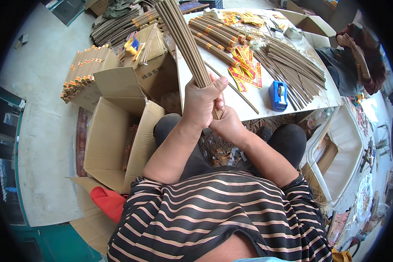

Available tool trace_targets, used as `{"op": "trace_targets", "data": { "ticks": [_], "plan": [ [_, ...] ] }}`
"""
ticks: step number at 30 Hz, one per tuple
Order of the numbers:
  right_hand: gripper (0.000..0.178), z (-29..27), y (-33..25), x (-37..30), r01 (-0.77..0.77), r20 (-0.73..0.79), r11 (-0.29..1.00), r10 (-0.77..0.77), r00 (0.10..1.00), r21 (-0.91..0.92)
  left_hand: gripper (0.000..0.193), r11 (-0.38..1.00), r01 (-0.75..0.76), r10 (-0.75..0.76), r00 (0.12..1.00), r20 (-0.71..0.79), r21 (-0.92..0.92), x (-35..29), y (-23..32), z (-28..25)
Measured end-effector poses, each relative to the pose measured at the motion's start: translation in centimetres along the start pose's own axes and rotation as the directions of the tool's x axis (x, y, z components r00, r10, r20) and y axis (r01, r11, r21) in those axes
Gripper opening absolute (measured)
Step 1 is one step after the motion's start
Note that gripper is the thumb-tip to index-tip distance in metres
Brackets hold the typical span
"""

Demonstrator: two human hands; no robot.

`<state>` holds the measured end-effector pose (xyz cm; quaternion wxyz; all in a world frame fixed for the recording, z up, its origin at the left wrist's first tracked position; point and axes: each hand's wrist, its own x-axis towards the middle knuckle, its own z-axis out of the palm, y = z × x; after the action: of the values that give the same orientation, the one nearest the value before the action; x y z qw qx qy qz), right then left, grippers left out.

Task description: The person gathers incense sticks, aligns them into bundles, wraps each bundle with a red and yellow paper label, and secures it with tape. The finished bundles are placed into a cardboard box.

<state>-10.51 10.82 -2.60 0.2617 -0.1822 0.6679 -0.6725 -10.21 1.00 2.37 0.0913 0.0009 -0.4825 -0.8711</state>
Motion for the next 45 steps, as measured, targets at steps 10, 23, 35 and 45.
{"op": "trace_targets", "data": {
  "ticks": [10,23,35,45],
  "plan": [
    [0.031,-2.3,-0.3,0.6,0.078,0.341,0.945,0.036,0.939,-0.316,0.019,0.987,-0.143,0.138,0.988,-0.065,-0.068,-0.3,1.7,-3.2],
    [0.024,-15.4,6.6,14.2,-0.198,-0.280,0.339,-0.211,0.937,-0.920,0.025,0.945,0.277,-0.269,0.961,-0.067,0.176,0.5,4.9,-7.7],
    [0.013,-9.7,-1.7,7.1,0.215,-0.177,0.940,-0.267,0.947,-0.267,0.019,0.762,0.574,-0.576,0.813,-0.091,0.300,-2.4,2.2,-7.5],
    [0.012,-1.9,-2.4,-2.8,0.046,0.012,0.986,-0.044,0.999,-0.158,0.017,0.754,0.569,-0.585,0.809,-0.058,0.329,-4.7,-0.5,-5.0]
  ]
}}
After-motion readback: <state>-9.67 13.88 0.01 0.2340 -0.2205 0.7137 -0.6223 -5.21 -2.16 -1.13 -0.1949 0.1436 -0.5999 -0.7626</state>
